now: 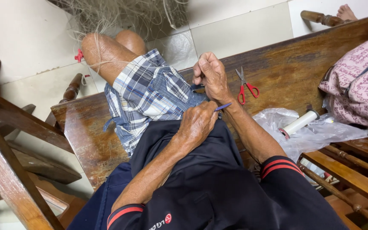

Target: Repairing a fine-mesh fishing net using a small tool and scissors while sitting on a bench

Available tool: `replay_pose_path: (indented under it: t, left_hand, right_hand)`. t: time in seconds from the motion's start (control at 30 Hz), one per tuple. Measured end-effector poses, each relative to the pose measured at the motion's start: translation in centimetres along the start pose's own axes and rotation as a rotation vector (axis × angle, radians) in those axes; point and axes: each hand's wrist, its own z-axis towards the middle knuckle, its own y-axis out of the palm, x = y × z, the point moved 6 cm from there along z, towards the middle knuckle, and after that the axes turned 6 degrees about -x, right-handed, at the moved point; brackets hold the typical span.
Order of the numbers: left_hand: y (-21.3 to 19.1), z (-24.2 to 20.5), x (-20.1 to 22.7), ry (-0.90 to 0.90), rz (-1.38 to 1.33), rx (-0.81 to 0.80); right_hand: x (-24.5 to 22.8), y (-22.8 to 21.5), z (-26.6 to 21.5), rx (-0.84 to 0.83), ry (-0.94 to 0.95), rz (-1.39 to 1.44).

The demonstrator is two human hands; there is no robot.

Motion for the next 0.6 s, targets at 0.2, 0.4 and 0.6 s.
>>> replay_pose_path:
  t: [0.2,0.4,0.6]
  left_hand:
    - [0.8,0.0,-0.6,-0.003,-0.007,-0.011]
    - [0.3,-0.1,-0.5,0.001,-0.006,-0.033]
    - [0.8,0.0,-1.0,-0.013,-0.027,-0.031]
  right_hand:
    - [-0.9,0.0,-0.2,0.045,0.007,-0.014]
    - [-0.7,-1.2,0.3,0.082,-0.028,-0.061]
    - [-0.6,-1.5,0.9,0.07,0.029,0.051]
